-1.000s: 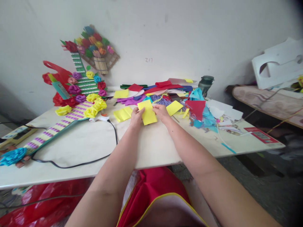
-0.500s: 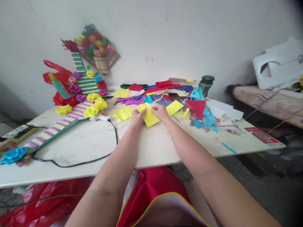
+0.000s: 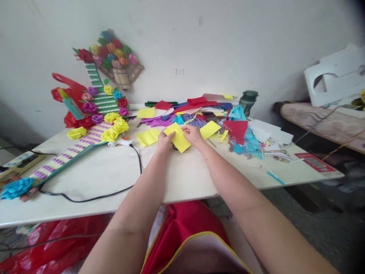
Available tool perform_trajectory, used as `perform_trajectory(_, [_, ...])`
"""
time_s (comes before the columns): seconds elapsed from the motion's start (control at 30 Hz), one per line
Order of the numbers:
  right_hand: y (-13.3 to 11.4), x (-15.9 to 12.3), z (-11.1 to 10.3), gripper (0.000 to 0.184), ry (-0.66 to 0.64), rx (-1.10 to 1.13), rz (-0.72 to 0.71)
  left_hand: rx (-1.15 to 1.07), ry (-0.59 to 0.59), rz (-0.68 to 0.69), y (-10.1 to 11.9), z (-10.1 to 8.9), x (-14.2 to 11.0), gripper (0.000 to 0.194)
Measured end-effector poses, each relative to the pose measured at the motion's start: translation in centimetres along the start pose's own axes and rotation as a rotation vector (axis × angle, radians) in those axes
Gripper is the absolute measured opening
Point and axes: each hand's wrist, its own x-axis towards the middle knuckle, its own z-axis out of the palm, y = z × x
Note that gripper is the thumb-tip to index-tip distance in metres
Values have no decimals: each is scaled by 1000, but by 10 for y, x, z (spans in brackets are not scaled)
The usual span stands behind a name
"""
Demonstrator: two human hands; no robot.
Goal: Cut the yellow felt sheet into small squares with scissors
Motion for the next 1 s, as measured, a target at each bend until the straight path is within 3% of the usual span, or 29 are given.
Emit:
perform_trajectory(0.23, [-8, -1, -4, 21, 21, 114, 121, -36, -35, 7, -1, -3, 3, 45])
perform_trajectory(0.47, [-11, -4, -8, 19, -134, 398, 331, -109, -49, 79, -3, -5, 5, 49])
perform_trajectory(0.63, [-11, -3, -9, 12, -80, 395, 360, -92, -44, 43, 1, -6, 5, 52])
perform_trajectory(0.77, [-11, -3, -14, 13, -119, 335, 347, -2, 8, -22, 9, -14, 6, 69])
perform_trajectory(0.9, [-7, -4, -17, 16, -206, 289, 344, 106, -123, 29, 17, -24, 7, 84])
perform_trajectory(1.0, [-7, -5, -19, 14, -252, 278, 354, 176, -247, 73, 19, -28, 6, 75])
